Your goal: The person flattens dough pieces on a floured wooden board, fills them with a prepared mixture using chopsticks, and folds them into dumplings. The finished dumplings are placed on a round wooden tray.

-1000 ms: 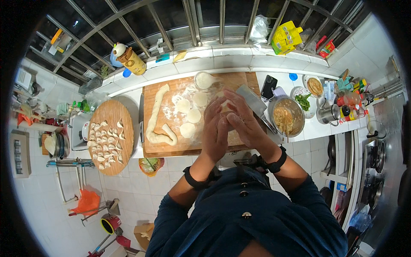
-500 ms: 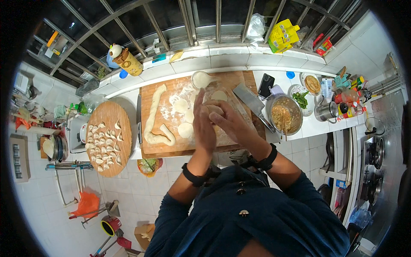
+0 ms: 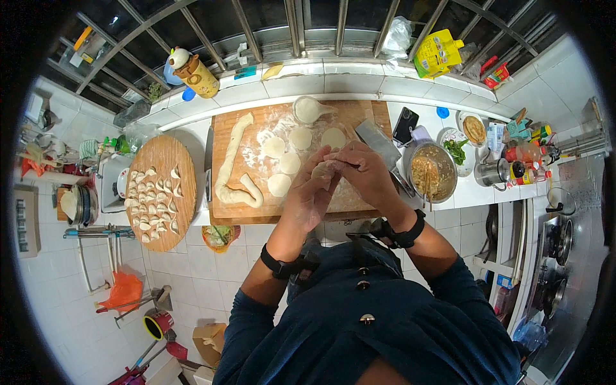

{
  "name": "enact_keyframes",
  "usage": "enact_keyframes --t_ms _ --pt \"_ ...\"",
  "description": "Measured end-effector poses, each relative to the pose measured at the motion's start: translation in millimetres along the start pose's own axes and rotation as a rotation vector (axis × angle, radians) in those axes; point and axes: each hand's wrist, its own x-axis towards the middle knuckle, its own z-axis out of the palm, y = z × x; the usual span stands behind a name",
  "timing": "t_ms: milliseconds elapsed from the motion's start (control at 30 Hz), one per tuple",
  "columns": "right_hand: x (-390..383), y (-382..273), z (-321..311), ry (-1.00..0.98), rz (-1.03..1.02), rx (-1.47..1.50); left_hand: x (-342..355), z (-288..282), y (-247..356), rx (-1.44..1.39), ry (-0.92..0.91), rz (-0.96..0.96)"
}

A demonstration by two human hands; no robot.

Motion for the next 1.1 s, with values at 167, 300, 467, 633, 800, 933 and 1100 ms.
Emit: enact_keyframes --t_ms 167,300,467,633,800,933,1100 --pt "3 -6 -2 0.016 -0.024 -0.011 -1 1 4 0.096 -0.011 -0.033" --pt "7 -8 -4 0.064 -0.27 -0.161 2 -1 12 0.165 -0.044 -0.096" --pt "11 -10 -6 0.007 -0.12 -0.101 5 -1 11 0.353 -0.018 -0.066" --pt "13 -7 -2 0.058 -0.219 -0.211 9 -2 13 0.521 -0.007 0.073" --pt "22 -5 7 0.049 -0.259 -0.247 5 -9 28 0.618 -0.002 0.001" --pt "28 -10 17 0.032 -0.248 -0.212 1 -17 36 0.433 0.01 0.023" --pt "36 -19 29 -0.117 -0.402 -0.323 -4 -34 54 0.601 -0.1 -0.034"
